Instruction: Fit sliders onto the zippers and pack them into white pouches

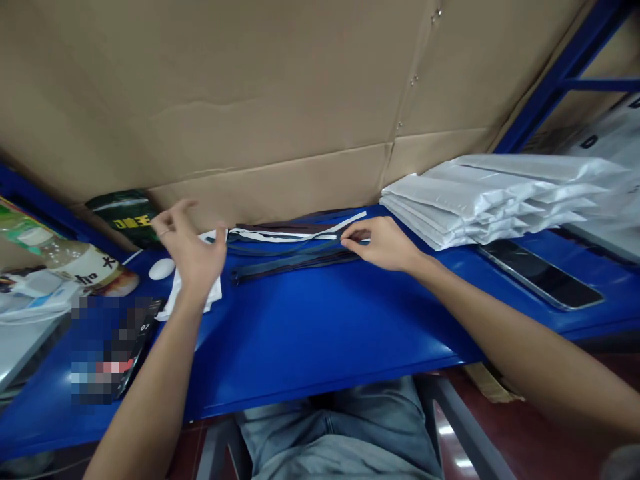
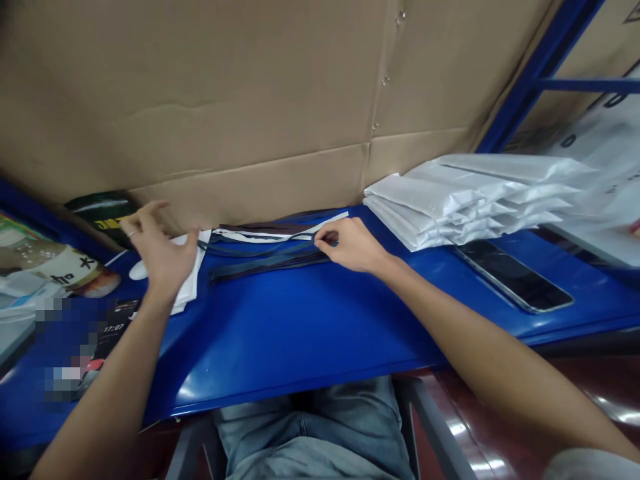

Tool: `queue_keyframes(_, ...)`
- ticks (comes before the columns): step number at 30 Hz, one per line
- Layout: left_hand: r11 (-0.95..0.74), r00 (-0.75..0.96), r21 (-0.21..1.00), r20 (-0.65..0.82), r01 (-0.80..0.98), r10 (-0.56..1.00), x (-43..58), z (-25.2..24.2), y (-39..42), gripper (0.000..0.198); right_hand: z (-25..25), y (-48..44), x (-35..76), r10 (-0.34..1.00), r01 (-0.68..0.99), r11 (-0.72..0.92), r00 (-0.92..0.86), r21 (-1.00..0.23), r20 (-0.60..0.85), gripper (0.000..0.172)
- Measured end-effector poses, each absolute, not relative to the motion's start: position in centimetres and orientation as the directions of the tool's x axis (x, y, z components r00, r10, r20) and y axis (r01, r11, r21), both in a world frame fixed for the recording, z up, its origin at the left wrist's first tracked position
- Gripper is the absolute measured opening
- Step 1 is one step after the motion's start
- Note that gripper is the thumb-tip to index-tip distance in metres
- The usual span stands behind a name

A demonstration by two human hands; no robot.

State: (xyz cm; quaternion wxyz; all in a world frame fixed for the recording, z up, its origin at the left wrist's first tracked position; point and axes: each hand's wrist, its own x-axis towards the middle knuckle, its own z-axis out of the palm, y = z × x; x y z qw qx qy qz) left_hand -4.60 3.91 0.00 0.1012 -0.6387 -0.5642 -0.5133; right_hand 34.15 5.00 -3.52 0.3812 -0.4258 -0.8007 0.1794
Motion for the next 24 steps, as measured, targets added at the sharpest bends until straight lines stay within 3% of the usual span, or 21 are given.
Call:
queue_keyframes(2, -0.440, -0.026, 0.400, 0.763, 0.804, 0.646, -1.1, -0.2, 2.4, 0.027, -3.4, 4.2, 33.2, 0.813, 0.478, 0.581, -0.367, -0.659, 0.451, 0.012)
queue_keyframes(3, -0.496, 0.090, 0.425, 0.685, 0.757, 0.723, 0.7, -0.5, 1.7, 0.017, -3.4, 3.7, 32.7, 0.817, 0.445, 0.575, -0.368, -0.687, 0.445, 0.013)
queue_keyframes(7, -0.565, 0.340, 0.484, 0.477, 0.668, 0.811, 5.7, -1.9, -0.3, 0.020, -3.2, 1.9, 30.9, 0.822, 0.346, 0.554, -0.375, -0.757, 0.430, 0.011)
queue_keyframes(20, -0.603, 0.429, 0.422, 0.438, 0.677, 0.790, 6.8, -2.7, -1.1, 0.018, -3.3, 0.7, 29.7, 0.750, 0.402, 0.654, -0.457, -0.641, 0.478, 0.015)
queue_keyframes(24, -0.530, 0.403, 0.428, 0.355, 0.732, 0.844, 7.0, -1.7, -1.4, 0.019, -3.1, 0.6, 29.3, 0.769, 0.409, 0.633, -0.430, -0.658, 0.473, 0.015)
